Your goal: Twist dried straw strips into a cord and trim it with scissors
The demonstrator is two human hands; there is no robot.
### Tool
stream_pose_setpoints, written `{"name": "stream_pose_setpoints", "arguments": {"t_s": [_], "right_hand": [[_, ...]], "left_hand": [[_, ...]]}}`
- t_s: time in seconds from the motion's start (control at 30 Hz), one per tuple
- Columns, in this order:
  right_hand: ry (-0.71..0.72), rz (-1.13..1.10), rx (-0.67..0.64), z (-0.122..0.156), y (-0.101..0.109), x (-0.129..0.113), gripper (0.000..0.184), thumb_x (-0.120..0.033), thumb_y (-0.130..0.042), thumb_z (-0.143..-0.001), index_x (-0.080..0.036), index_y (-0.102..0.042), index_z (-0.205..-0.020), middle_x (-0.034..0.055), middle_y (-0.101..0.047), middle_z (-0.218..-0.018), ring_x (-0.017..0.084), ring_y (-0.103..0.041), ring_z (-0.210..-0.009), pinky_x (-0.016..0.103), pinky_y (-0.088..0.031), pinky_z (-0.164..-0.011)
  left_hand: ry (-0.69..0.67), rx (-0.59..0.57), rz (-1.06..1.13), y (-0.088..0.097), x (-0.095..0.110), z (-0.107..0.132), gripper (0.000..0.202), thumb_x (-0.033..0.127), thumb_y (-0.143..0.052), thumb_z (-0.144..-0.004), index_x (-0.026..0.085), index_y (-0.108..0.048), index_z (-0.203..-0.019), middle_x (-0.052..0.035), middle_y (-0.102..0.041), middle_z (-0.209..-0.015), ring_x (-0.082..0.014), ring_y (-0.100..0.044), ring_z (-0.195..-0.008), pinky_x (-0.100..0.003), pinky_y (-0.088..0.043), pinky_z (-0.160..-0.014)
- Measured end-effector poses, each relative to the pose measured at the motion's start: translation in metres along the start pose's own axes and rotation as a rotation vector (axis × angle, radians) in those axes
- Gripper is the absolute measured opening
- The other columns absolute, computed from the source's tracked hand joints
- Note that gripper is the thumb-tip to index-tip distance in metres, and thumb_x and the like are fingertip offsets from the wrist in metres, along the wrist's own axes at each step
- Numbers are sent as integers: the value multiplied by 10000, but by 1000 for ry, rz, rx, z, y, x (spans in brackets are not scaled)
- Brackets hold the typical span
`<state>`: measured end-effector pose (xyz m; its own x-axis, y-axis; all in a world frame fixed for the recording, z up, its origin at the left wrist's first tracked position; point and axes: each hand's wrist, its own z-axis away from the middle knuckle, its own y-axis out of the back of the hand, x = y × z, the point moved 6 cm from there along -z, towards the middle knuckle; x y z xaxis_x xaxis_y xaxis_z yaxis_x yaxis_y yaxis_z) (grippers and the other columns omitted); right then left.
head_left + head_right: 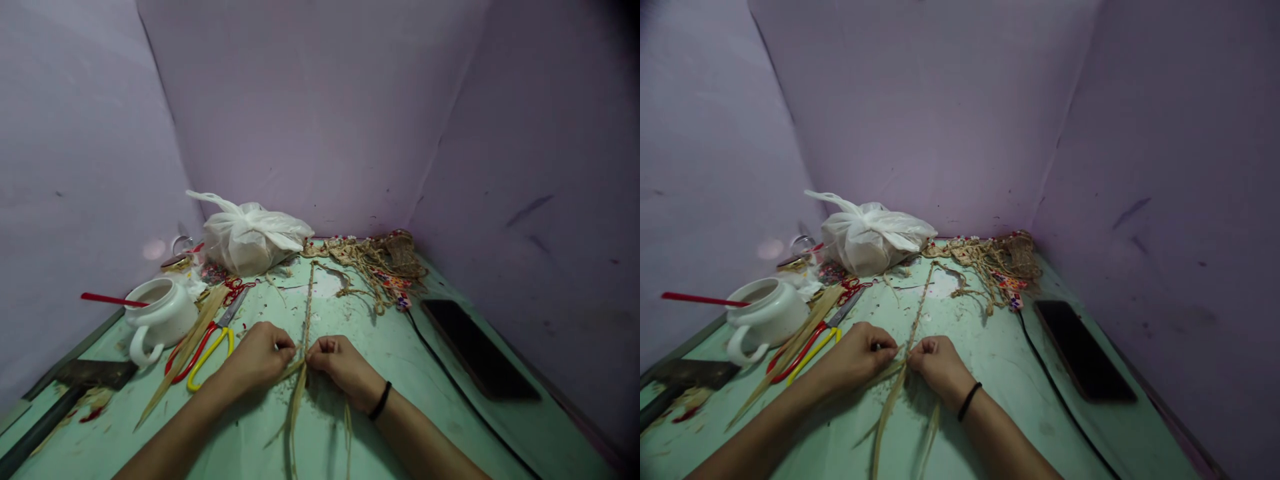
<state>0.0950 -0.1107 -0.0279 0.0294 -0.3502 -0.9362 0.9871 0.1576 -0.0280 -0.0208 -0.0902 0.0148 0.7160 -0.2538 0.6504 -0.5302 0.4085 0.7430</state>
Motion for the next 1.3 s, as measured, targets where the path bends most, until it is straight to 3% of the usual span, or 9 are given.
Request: {"name": "stream_pose_setpoints", "arguments": {"t_s": [0.13, 0.27, 0.37, 0.43, 0.57, 0.7, 0.93, 1.17, 1.3], "right_hand": [[-11, 5, -6, -1, -1, 2, 44, -147, -506, -529, -145, -477, -495, -74, -370, -371, 28, -247, -341, 207, -143, -384], [-12, -15, 1, -2, 0, 3, 35, -141, -507, -528, -143, -485, -501, -71, -379, -374, 28, -264, -342, 200, -153, -383], [-18, -1, 3, -3, 0, 4, 37, -130, -501, -528, -144, -484, -497, -73, -374, -372, 23, -248, -335, 201, -141, -377], [-9, -6, -5, -3, 0, 3, 46, -127, -503, -528, -144, -482, -490, -71, -377, -369, 24, -249, -333, 201, -142, -373], [-23, 2, -4, -1, -1, 1, 44, -126, -503, -537, -144, -490, -500, -72, -381, -356, 23, -243, -314, 205, -131, -363], [-12, -3, 6, 0, 0, 0, 50, -106, -497, -532, -143, -486, -500, -79, -368, -359, 19, -239, -320, 202, -130, -370], [24, -34, 16, -1, 0, -1, 38, -115, -503, -528, -135, -496, -497, -65, -393, -387, 28, -271, -354, 203, -158, -390], [44, -49, 23, 0, -1, -3, 38, -101, -497, -521, -130, -505, -498, -53, -430, -405, 34, -308, -374, 197, -183, -399], [71, -35, 16, -1, -1, -3, 36, -102, -500, -520, -130, -509, -500, -51, -439, -410, 36, -314, -382, 195, -200, -407]], "left_hand": [[16, -165, 112, -7, -4, -1, 227, 276, -435, -653, 152, -397, -468, 53, -243, -474, -66, -228, -470, -212, -178, -460], [24, -196, 143, -9, -2, 1, 259, 270, -430, -644, 175, -271, -463, 55, -191, -476, -61, -172, -466, -227, -140, -451], [44, -179, 140, -9, -2, 2, 241, 254, -428, -637, 172, -301, -449, 56, -202, -460, -62, -182, -458, -224, -146, -442], [49, -166, 165, -10, -3, 2, 173, 238, -444, -621, 154, -405, -475, 57, -273, -453, -65, -241, -455, -209, -180, -440], [123, -73, 255, -8, -8, -2, 166, 240, -524, -570, 127, -563, -685, 45, -451, -500, -86, -381, -469, -191, -261, -445], [65, -46, 218, -7, -5, -4, 156, 237, -541, -576, 109, -611, -634, 24, -499, -536, -92, -418, -530, -189, -311, -506], [96, -74, 141, -11, -10, -5, 213, 236, -508, -599, 84, -658, -600, 27, -425, -472, -80, -347, -492, -192, -258, -471], [71, -63, 192, -15, -9, -5, 145, 193, -478, -564, 105, -582, -513, 43, -372, -446, -63, -311, -460, -185, -226, -432], [251, -78, 407, -21, -10, -5, 85, 166, -452, -510, 139, -479, -434, 68, -308, -331, -48, -243, -343, -191, -160, -359]]}}
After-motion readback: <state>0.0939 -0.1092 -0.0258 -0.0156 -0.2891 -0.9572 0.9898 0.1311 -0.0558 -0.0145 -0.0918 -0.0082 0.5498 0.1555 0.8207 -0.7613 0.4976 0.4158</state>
